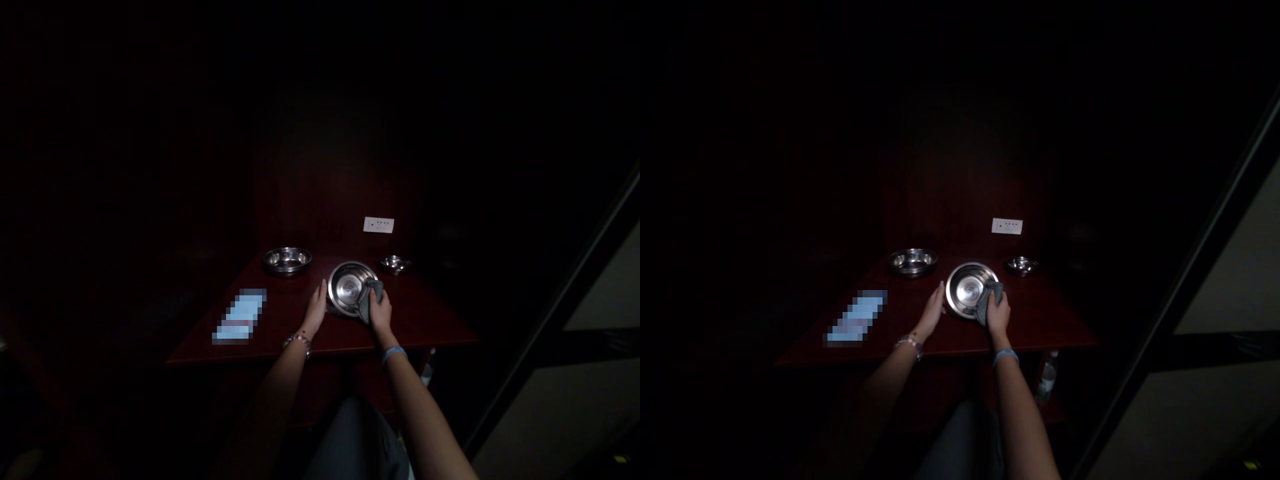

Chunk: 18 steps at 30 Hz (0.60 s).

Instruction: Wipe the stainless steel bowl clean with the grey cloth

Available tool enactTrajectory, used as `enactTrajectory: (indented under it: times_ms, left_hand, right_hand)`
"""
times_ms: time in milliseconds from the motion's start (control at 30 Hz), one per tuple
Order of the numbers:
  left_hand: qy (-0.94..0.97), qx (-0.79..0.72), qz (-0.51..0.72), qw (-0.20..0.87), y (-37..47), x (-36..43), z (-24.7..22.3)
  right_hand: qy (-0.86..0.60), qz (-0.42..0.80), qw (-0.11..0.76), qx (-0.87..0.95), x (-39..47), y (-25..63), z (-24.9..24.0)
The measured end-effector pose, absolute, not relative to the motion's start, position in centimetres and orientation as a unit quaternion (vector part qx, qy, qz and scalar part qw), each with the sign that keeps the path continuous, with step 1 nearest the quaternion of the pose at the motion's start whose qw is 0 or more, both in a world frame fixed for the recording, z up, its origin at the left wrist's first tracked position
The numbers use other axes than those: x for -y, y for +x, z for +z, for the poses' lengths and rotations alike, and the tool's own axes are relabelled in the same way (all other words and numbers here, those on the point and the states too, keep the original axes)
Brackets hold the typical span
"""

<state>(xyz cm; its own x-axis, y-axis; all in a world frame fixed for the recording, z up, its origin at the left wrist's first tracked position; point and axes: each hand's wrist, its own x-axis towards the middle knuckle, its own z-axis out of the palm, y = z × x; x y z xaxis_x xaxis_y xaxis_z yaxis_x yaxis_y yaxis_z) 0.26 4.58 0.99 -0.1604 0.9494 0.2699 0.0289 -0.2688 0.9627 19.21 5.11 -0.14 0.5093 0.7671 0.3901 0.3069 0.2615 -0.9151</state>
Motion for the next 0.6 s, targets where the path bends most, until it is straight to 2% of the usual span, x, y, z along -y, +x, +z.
enactTrajectory:
  times_ms: [267,600]
  left_hand:
    - [0.623,-0.393,0.573,0.359,0.9,-3.8,0.9]
    - [0.624,-0.361,0.573,0.39,0.9,-5.3,-0.1]
  right_hand:
    - [-0.586,0.178,0.64,0.463,-4.8,19.1,0.0]
    - [-0.586,0.168,0.648,0.457,-4.6,19.0,0.3]
